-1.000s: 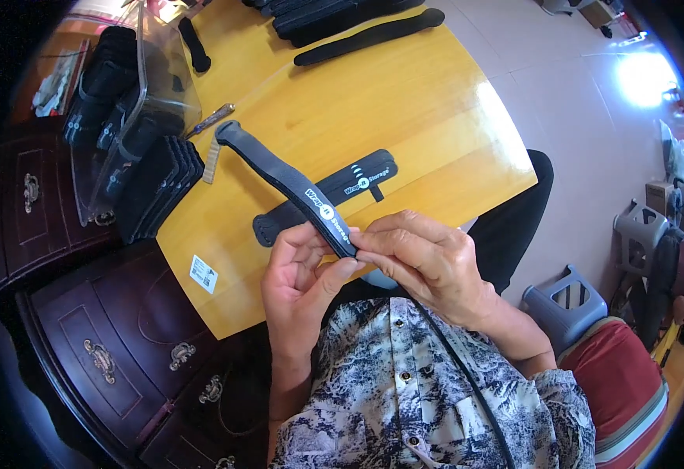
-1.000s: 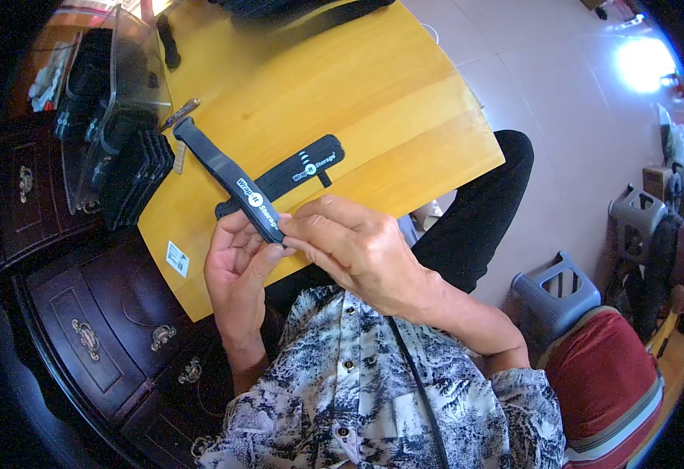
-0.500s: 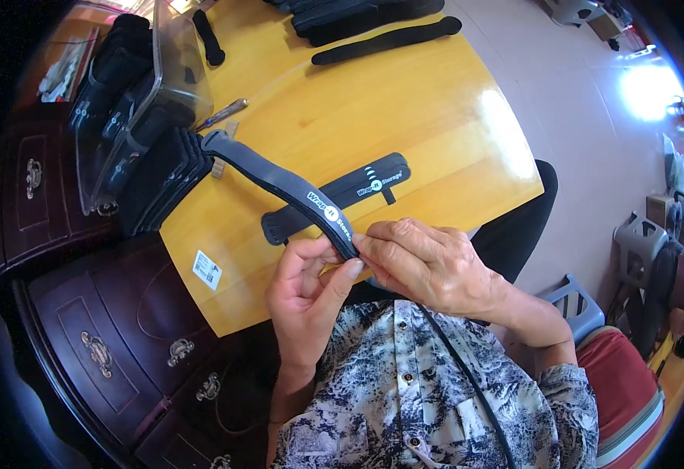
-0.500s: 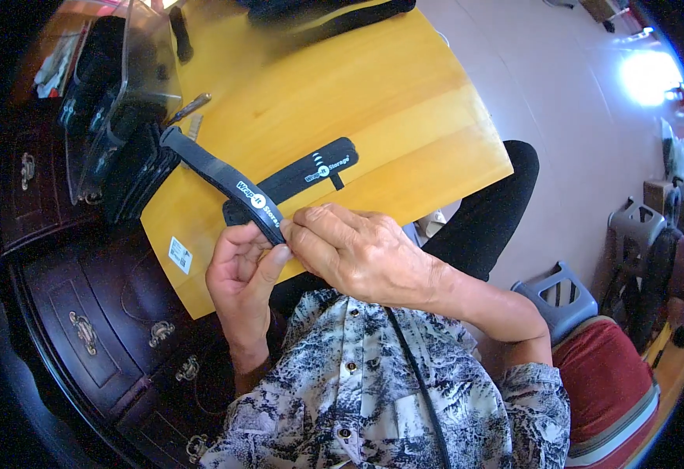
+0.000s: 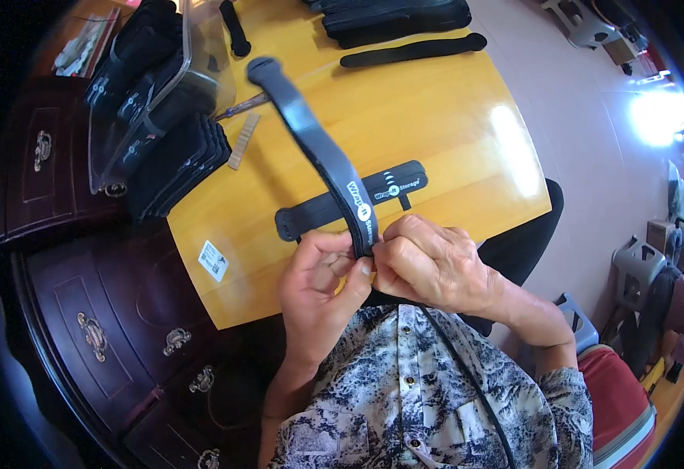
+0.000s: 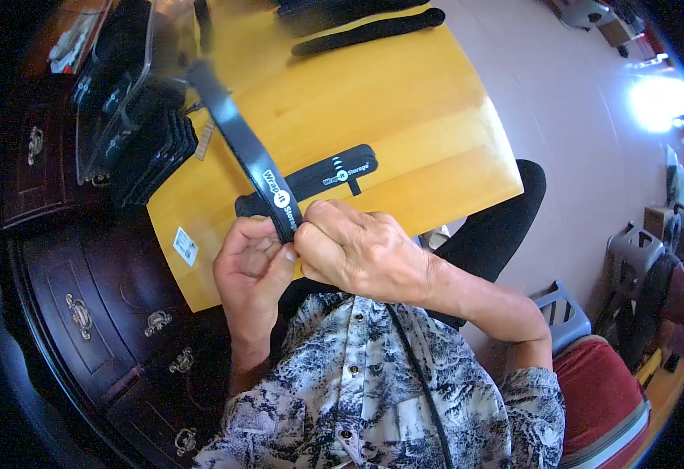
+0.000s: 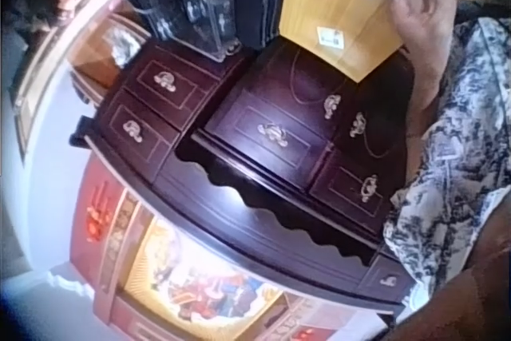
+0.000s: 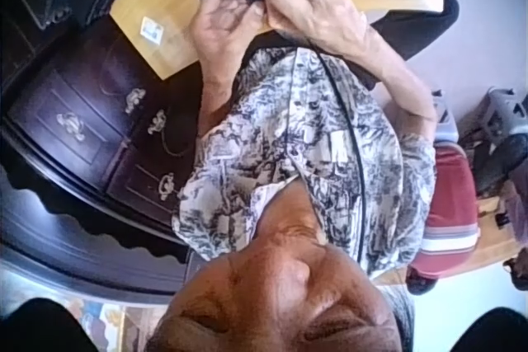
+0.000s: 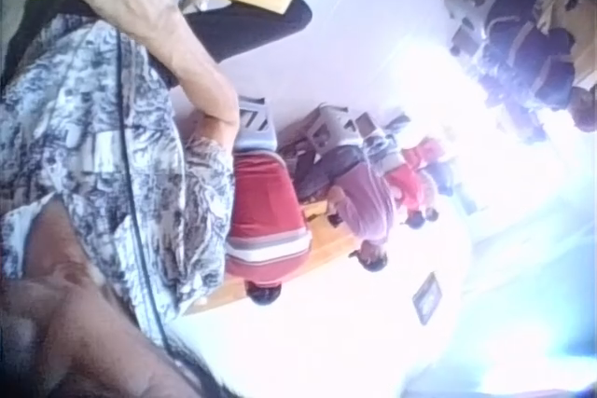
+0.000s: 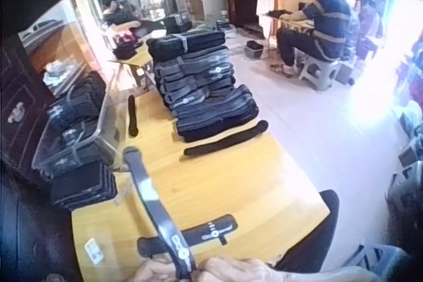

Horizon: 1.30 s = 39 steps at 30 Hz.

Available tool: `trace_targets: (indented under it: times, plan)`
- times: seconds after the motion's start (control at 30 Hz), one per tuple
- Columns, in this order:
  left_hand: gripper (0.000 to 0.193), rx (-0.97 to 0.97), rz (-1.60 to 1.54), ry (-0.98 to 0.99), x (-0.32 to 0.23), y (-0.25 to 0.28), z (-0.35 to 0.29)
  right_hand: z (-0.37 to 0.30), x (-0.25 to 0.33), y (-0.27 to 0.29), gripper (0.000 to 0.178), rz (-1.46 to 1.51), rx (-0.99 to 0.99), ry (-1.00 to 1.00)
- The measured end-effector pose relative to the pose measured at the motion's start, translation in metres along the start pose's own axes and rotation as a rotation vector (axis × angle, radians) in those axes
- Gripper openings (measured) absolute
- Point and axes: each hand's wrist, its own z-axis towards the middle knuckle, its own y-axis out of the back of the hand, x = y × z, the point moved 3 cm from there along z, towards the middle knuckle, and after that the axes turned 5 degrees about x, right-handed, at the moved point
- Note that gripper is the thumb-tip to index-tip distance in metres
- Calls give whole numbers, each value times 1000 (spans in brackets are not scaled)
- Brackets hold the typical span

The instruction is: Assembling and organizing black fabric straps by attaching labels and fasteners.

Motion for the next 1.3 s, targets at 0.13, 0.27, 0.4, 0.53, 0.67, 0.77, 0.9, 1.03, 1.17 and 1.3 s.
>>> trace_targets:
  times: [0.13, 0.27, 0.4, 0.53, 0.67, 0.77, 0.9, 1.03, 1.17, 1.3]
  plan:
    - [23, -23, -55, -33, 5, 4, 4, 3, 4, -3, 19, 43, -21, -77]
    - [17, -125, -16, 50, 10, 13, 2, 9, 7, -1, 18, 65, 182, -179]
    - [18, -178, 42, 96, 5, 12, -5, 18, -5, 5, 17, 238, 289, -176]
    - [20, -148, 43, 139, 2, 15, -10, 31, -10, 10, 17, 340, 515, -218]
    - [20, -129, 36, 95, 0, 17, -8, 30, 4, 4, 14, 99, 420, -109]
    - [20, -143, 85, 80, -1, 19, -8, 30, 12, -1, 12, -120, 380, -98]
    - [20, -178, 122, 19, -1, 19, -8, 32, 15, -12, 13, -272, 405, -82]
    - [16, -122, 6, 35, 1, 20, -9, 33, 4, -17, 17, 67, 368, -47]
    - [15, -97, -59, 51, 8, 22, -12, 28, -7, -17, 19, 518, 373, -215]
    - [17, -47, -172, 106, 9, 22, -15, 23, -12, -12, 21, 838, 444, -452]
